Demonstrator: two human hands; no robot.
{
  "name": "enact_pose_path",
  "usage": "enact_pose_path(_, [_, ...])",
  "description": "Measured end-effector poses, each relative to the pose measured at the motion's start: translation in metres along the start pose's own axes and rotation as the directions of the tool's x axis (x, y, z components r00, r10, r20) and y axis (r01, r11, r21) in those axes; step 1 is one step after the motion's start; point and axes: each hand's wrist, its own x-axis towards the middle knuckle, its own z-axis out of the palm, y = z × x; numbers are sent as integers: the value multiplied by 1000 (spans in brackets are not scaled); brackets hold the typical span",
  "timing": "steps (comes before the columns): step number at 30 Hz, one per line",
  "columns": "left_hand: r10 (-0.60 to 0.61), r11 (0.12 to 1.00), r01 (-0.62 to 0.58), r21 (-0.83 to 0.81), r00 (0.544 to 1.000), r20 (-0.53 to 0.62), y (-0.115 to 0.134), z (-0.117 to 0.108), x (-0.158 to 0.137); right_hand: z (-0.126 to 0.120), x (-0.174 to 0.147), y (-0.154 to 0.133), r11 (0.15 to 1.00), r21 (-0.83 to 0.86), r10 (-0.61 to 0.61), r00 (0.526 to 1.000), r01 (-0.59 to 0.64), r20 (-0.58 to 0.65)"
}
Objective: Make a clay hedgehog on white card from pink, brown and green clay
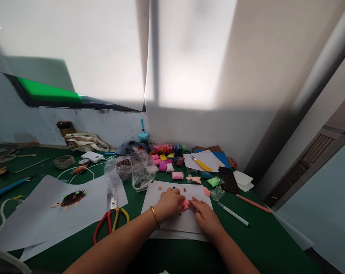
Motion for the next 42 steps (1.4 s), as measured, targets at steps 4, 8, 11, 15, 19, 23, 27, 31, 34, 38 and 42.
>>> enact_pose_path(4, [-12,1000,12,-10,1000,-2,-2,0,0,0,-2,-5,999,-50,-15,1000,14,-12])
enact_pose_path(8, [-27,994,26,-108,1000,-6,-11,-5,3,1,1,-18,993,-104,-69,996,63,-60])
enact_pose_path(11, [-15,970,16,-241,1000,6,-21,-10,5,3,8,-29,991,-134,-35,996,23,-86])
enact_pose_path(15, [-55,932,43,-360,998,-25,-33,-16,2,6,17,-34,993,-117,-2,996,-8,-87])
enact_pose_path(19, [-83,919,47,-390,994,-75,-38,-15,-10,9,20,-26,999,-42,5,997,-8,-75])
enact_pose_path(23, [78,957,-114,-268,987,-139,-32,-10,-29,11,20,-19,1000,-10,0,995,-1,-103])
enact_pose_path(27, [219,968,-235,-87,962,-163,-19,-5,-47,12,19,-22,997,-76,-9,994,1,-105])
enact_pose_path(31, [248,968,-250,15,952,-181,-12,-1,-54,13,20,-26,989,-150,-29,993,12,-115])
enact_pose_path(34, [269,963,-264,54,946,-182,-12,1,-55,14,20,-27,987,-159,-27,992,7,-125])
enact_pose_path(38, [278,960,-265,88,940,-200,-12,3,-54,12,16,-24,993,-122,-15,991,-1,-129])
enact_pose_path(42, [298,953,-275,128,927,-227,-10,6,-52,8,5,-20,994,-101,15,990,-29,-141])
